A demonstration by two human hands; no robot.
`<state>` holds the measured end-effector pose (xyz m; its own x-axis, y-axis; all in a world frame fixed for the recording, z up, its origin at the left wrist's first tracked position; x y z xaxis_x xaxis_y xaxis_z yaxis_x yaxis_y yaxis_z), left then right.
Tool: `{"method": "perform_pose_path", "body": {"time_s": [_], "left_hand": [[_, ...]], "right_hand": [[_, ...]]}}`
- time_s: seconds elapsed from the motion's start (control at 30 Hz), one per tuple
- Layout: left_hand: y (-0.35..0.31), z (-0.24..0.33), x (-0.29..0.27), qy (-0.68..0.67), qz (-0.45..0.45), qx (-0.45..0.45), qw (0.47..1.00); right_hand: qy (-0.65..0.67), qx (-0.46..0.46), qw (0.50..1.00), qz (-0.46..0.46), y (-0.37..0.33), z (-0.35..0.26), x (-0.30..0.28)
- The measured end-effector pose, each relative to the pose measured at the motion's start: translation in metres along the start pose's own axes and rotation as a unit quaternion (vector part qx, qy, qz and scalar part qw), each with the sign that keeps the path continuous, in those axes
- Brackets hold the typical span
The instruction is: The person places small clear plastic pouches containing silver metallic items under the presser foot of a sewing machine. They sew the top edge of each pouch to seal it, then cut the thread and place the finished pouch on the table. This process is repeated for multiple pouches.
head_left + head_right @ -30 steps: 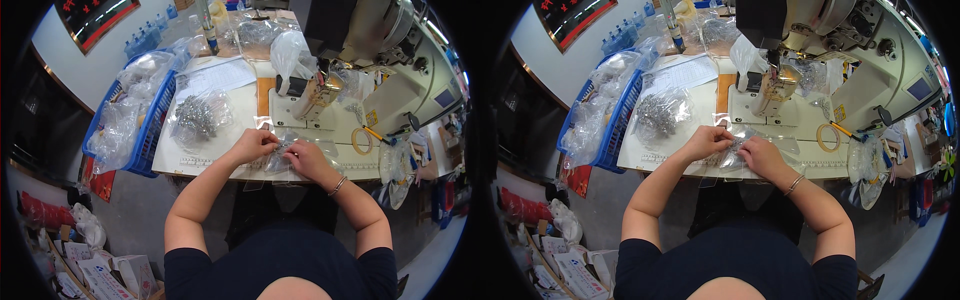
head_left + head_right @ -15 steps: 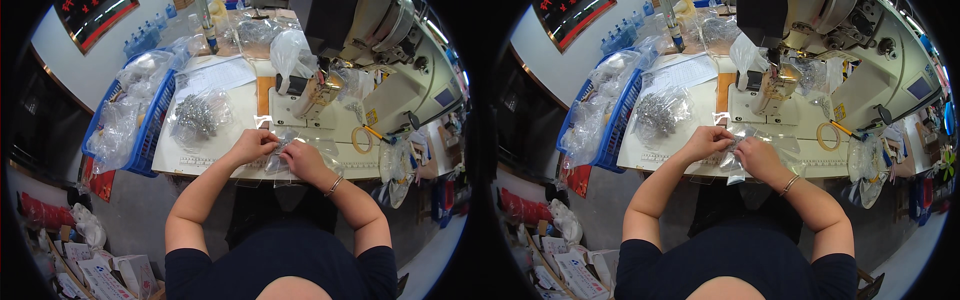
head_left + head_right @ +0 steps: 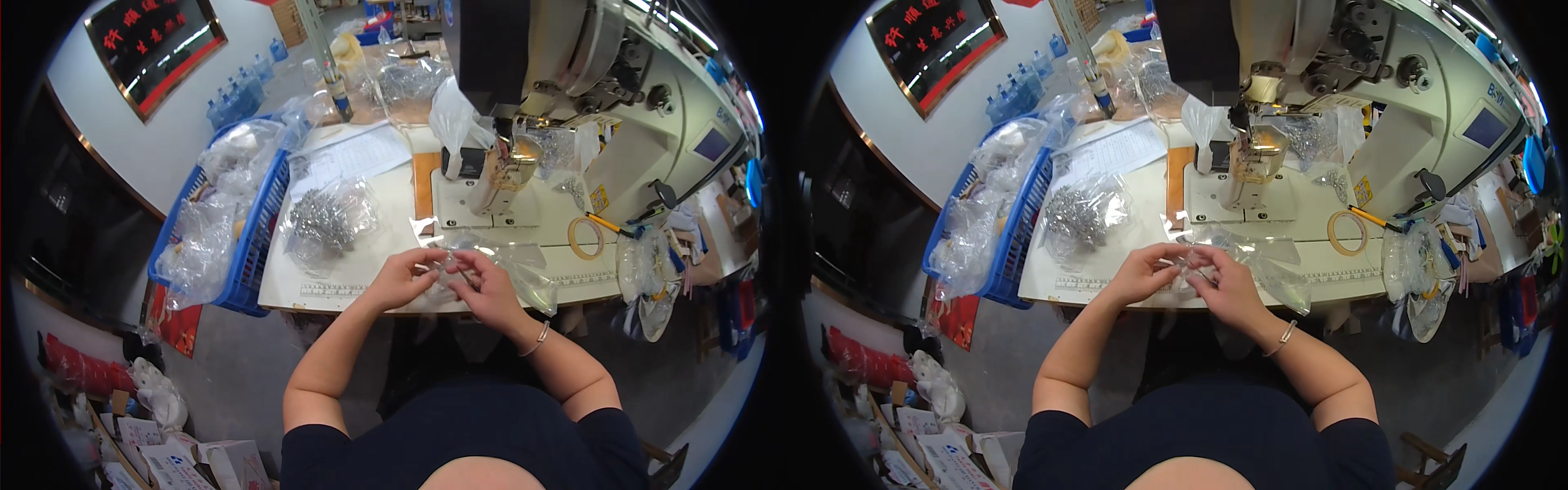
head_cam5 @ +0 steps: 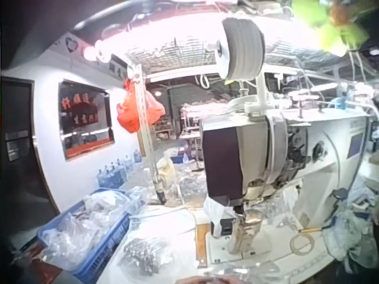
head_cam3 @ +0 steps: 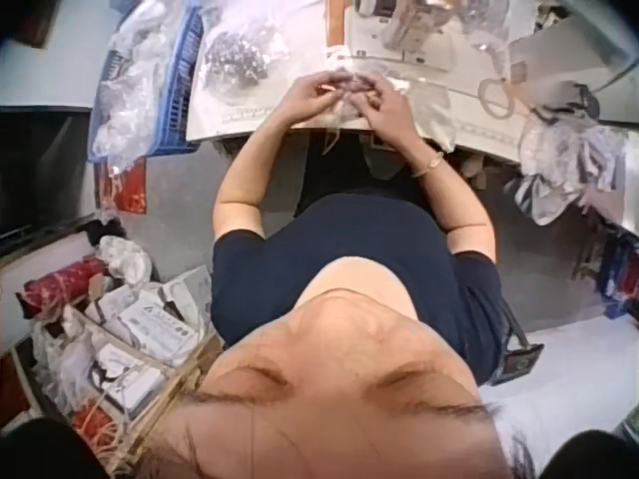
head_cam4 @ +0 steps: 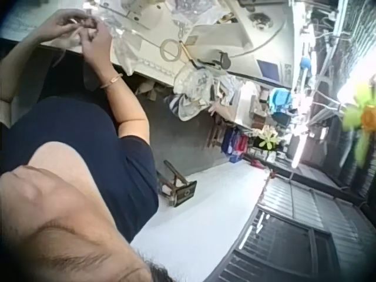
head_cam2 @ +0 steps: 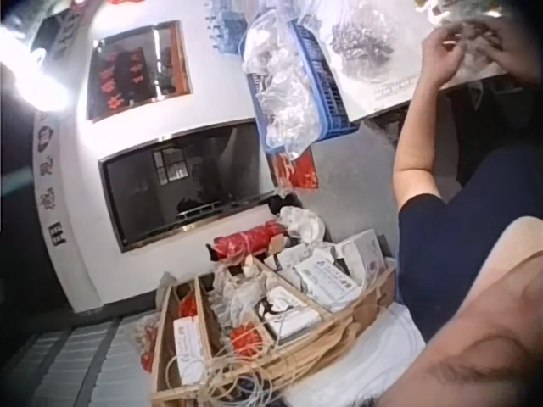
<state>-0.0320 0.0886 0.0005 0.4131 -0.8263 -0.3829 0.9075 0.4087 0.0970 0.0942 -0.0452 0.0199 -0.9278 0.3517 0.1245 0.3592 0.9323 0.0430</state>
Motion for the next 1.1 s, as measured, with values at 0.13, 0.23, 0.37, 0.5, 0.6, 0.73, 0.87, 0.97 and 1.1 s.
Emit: {"method": "perform_pose_path", "body": {"time_s": [0.13, 0.23, 0.37, 0.5, 0.6, 0.73, 0.87, 0.97, 1.1], "left_hand": [[-0.015, 0.025, -0.002, -0.238, 0.003, 0.079, 0.968], [-0.014, 0.025, 0.004, -0.388, 0.191, -0.043, 0.901], [-0.017, 0.032, 0.006, -0.470, 0.291, -0.042, 0.832], [-0.020, 0.035, 0.026, -0.427, 0.327, 0.015, 0.843], [-0.020, 0.031, 0.033, -0.381, 0.338, 0.035, 0.860], [-0.020, 0.037, 0.034, -0.379, 0.338, 0.023, 0.861], [-0.020, 0.040, 0.038, -0.350, 0.368, 0.040, 0.861], [-0.021, 0.039, 0.046, -0.230, 0.423, 0.091, 0.872], [-0.019, 0.038, 0.053, -0.115, 0.463, 0.126, 0.870]], "right_hand": [[-0.032, -0.148, 0.987, -0.058, 0.037, -0.013, 0.017], [0.030, -0.164, 0.985, -0.038, 0.046, -0.027, 0.033], [0.033, -0.130, 0.990, 0.046, 0.045, -0.031, 0.021], [-0.100, -0.220, 0.970, 0.024, 0.032, -0.035, 0.022], [-0.131, -0.210, 0.969, -0.006, 0.032, -0.045, 0.019], [-0.142, -0.137, 0.980, -0.010, 0.029, -0.048, 0.011], [-0.148, -0.224, 0.963, 0.000, 0.021, -0.050, 0.016], [-0.142, -0.234, 0.962, -0.010, 0.023, -0.041, 0.016], [-0.142, -0.275, 0.951, 0.000, 0.022, -0.038, 0.017]]}}
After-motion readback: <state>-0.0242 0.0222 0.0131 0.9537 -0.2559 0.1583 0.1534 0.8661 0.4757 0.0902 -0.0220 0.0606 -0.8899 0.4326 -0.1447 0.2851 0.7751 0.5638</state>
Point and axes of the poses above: each hand's wrist, its own y-axis towards the middle knuckle, its own x-axis out of the palm, z = x × y, the point moved 2 cm from there along y, towards the middle knuckle, and after that the axes turned 14 degrees about y, right-handed, at the moved point
